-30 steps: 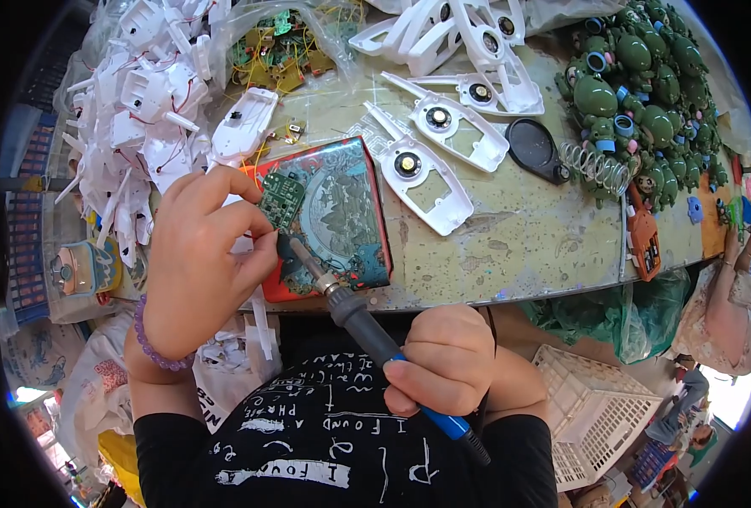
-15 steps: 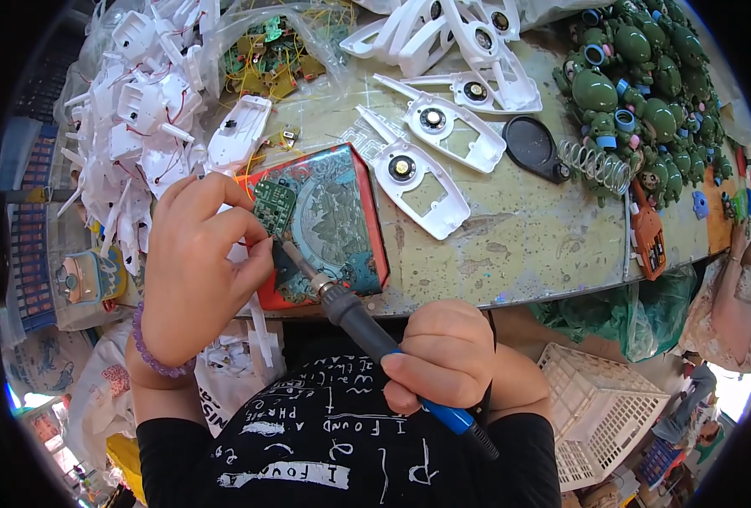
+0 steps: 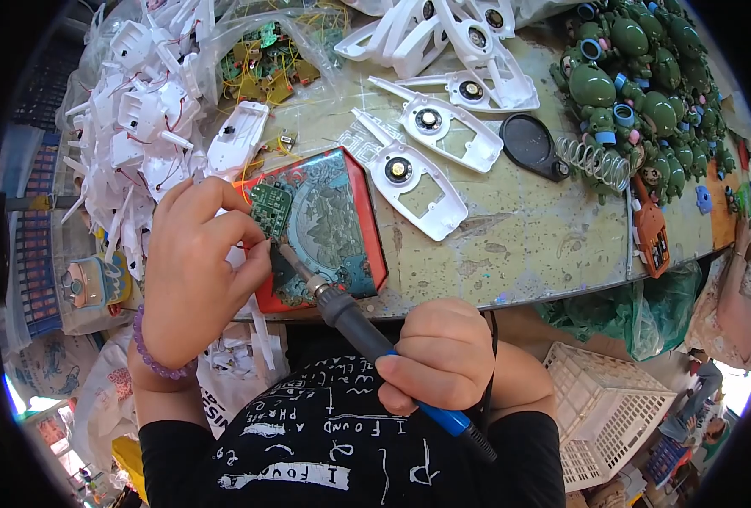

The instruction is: Soldering electronic components onto a circuit board and mounting it into a plastic toy shell.

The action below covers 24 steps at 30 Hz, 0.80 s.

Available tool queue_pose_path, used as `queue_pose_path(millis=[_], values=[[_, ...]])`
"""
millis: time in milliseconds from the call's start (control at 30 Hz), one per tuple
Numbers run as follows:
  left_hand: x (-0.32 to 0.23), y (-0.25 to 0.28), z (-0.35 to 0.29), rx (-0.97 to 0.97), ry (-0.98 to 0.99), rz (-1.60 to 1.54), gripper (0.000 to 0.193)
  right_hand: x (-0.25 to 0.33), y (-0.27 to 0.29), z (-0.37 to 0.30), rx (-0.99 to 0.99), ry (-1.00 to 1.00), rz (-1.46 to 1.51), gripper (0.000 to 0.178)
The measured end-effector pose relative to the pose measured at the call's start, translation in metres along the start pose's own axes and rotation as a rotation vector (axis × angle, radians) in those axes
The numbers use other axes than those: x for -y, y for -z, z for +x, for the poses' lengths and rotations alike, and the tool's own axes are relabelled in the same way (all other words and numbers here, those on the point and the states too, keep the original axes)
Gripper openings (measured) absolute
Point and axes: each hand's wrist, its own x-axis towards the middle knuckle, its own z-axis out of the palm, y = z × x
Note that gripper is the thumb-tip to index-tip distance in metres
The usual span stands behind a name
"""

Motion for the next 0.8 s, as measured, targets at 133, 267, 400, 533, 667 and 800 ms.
queue_pose_path(millis=[133, 267, 400, 533, 667, 800], values=[[0.0, 0.0, 0.0, -0.001, 0.0, 0.003, 0.011, 0.002, 0.004, -0.004, -0.032, 0.0, -0.039, 0.024], [-0.002, 0.002, 0.001, -0.004, 0.004, 0.004, 0.011, 0.003, 0.008, -0.011, -0.104, -0.012, -0.106, 0.028], [-0.003, 0.002, 0.001, -0.001, 0.003, 0.011, 0.011, 0.002, 0.01, -0.017, -0.129, -0.017, -0.097, 0.028], [-0.003, 0.002, 0.001, 0.004, 0.005, 0.023, 0.011, 0.002, 0.009, -0.006, -0.078, -0.021, -0.032, 0.027], [-0.003, 0.0, 0.001, -0.004, -0.002, 0.027, 0.011, 0.0, 0.009, -0.003, 0.028, -0.019, 0.03, 0.028], [-0.005, 0.001, 0.0, -0.002, 0.008, 0.035, 0.011, 0.0, 0.007, -0.001, 0.05, -0.025, 0.037, 0.029]])
